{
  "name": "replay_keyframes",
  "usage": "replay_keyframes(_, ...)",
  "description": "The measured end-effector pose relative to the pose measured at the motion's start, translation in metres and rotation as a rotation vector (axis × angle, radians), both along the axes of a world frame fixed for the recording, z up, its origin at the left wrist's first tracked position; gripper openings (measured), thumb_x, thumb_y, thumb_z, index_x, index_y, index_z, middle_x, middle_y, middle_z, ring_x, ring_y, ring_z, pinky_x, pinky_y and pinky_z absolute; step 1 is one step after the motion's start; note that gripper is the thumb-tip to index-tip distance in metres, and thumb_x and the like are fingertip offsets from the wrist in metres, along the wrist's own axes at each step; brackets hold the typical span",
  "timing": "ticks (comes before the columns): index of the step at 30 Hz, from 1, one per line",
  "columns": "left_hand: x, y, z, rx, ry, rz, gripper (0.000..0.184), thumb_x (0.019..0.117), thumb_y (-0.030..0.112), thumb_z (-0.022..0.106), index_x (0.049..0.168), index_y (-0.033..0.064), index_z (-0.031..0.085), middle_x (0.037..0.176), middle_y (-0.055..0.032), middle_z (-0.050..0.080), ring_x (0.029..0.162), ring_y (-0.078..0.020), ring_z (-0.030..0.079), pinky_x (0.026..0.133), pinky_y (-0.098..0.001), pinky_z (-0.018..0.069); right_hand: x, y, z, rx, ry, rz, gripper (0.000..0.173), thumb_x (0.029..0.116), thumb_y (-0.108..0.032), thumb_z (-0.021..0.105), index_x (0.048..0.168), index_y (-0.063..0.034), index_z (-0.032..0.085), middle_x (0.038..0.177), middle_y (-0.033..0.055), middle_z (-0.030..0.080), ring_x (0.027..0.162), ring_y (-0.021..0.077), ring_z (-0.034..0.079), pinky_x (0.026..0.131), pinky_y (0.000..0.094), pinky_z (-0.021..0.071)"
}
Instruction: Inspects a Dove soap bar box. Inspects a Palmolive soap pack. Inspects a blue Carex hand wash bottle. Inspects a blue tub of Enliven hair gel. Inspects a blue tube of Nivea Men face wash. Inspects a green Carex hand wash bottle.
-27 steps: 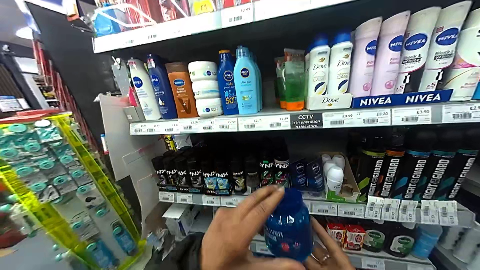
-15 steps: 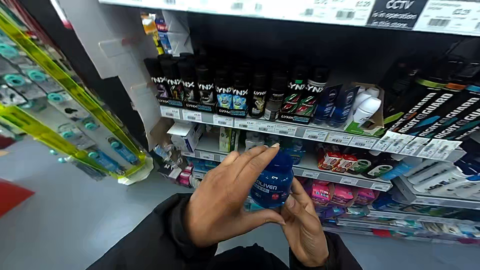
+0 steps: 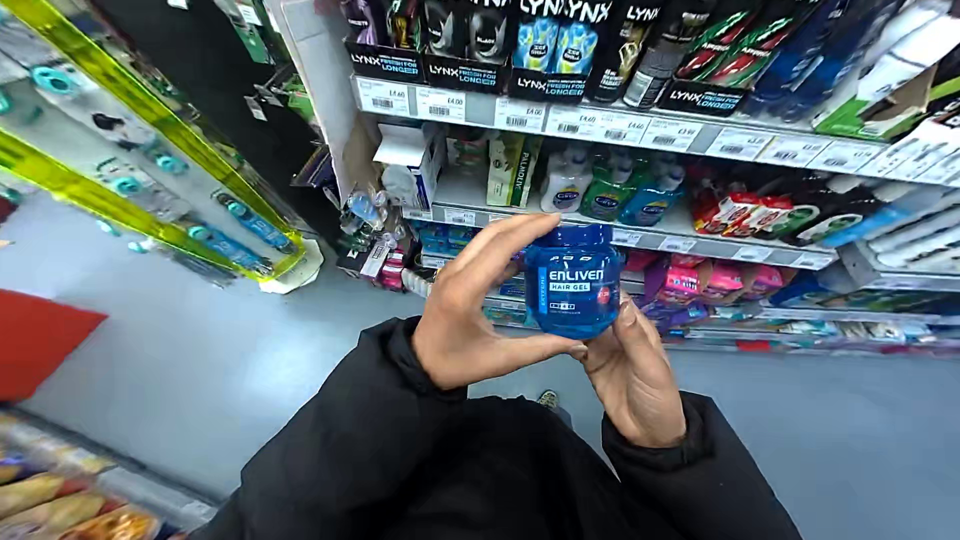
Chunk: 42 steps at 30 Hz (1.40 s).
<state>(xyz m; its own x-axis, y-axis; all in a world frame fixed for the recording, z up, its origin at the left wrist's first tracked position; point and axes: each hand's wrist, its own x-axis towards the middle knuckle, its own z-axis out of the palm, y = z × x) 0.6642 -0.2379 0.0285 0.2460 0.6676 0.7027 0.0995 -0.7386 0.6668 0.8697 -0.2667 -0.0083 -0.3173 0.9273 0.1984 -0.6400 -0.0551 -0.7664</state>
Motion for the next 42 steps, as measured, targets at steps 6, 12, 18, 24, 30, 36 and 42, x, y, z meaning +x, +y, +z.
replay_keyframes(6, -0.017, -0.008, -0.005, -0.080, -0.056, -0.087, 0.096, 0.0643, 0.015, 0.097, 0.145, -0.0057, 0.049, 0.148, -0.0202, 0.051, 0.127, -0.0319, 0.060, 0.100, -0.0425, 0.0609, -0.014, -0.011, 0.002, 0.139, -0.159, -0.132, 0.063, 0.0999, -0.036, 0.067, 0.154, -0.0110, 0.045, 0.143, 0.0153, 0.058, 0.121, 0.0236, 0.065, 0.098, 0.0393, 0.0582)
replay_keyframes(12, -0.023, -0.012, -0.013, -0.142, -0.038, -0.097, 0.096, 0.0667, 0.019, 0.097, 0.147, -0.0029, 0.050, 0.150, -0.0181, 0.048, 0.126, -0.0286, 0.062, 0.097, -0.0387, 0.0624, -0.023, -0.023, -0.001, 0.092, -0.147, -0.185, 0.064, 0.0989, -0.022, 0.069, 0.156, -0.0124, 0.043, 0.143, 0.0169, 0.057, 0.121, 0.0241, 0.065, 0.098, 0.0383, 0.0580)
replay_keyframes(18, -0.022, -0.016, -0.013, -0.175, -0.075, -0.131, 0.103, 0.0655, 0.013, 0.097, 0.150, -0.0079, 0.043, 0.152, -0.0201, 0.048, 0.124, -0.0285, 0.064, 0.094, -0.0384, 0.0630, -0.025, -0.031, 0.003, 0.125, -0.157, -0.240, 0.063, 0.0988, -0.020, 0.069, 0.156, -0.0102, 0.044, 0.143, 0.0164, 0.057, 0.119, 0.0232, 0.066, 0.096, 0.0372, 0.0588)
replay_keyframes(24, -0.019, -0.014, -0.014, -0.144, -0.088, -0.162, 0.100, 0.0651, 0.009, 0.096, 0.146, -0.0137, 0.044, 0.149, -0.0250, 0.050, 0.121, -0.0331, 0.065, 0.094, -0.0415, 0.0638, -0.020, -0.030, 0.002, 0.161, -0.119, -0.241, 0.063, 0.0973, -0.014, 0.070, 0.154, -0.0017, 0.044, 0.139, 0.0193, 0.059, 0.118, 0.0250, 0.067, 0.099, 0.0396, 0.0574)
replay_keyframes(30, -0.010, -0.012, -0.005, -0.136, -0.092, -0.162, 0.099, 0.0668, 0.009, 0.096, 0.147, -0.0137, 0.042, 0.151, -0.0258, 0.047, 0.125, -0.0348, 0.063, 0.093, -0.0434, 0.0641, -0.011, -0.021, 0.005, 0.188, -0.109, -0.234, 0.066, 0.0963, -0.013, 0.071, 0.153, 0.0032, 0.041, 0.136, 0.0218, 0.060, 0.117, 0.0267, 0.067, 0.100, 0.0411, 0.0575)
replay_keyframes(36, 0.009, 0.013, -0.035, -0.015, -0.147, -0.198, 0.105, 0.0655, 0.021, 0.099, 0.149, -0.0090, 0.043, 0.154, -0.0249, 0.045, 0.127, -0.0347, 0.062, 0.093, -0.0440, 0.0654, 0.007, -0.017, 0.005, 0.196, -0.098, -0.225, 0.067, 0.0971, -0.011, 0.070, 0.153, 0.0058, 0.038, 0.135, 0.0237, 0.059, 0.117, 0.0274, 0.066, 0.100, 0.0415, 0.0568)
replay_keyframes(42, 0.041, -0.004, -0.003, -0.144, -0.062, -0.178, 0.100, 0.0678, 0.007, 0.095, 0.148, -0.0154, 0.039, 0.151, -0.0257, 0.047, 0.121, -0.0324, 0.066, 0.094, -0.0429, 0.0642, 0.039, -0.012, 0.000, 0.211, -0.085, -0.238, 0.064, 0.0961, -0.007, 0.070, 0.152, 0.0037, 0.041, 0.134, 0.0192, 0.062, 0.115, 0.0253, 0.068, 0.099, 0.0405, 0.0583)
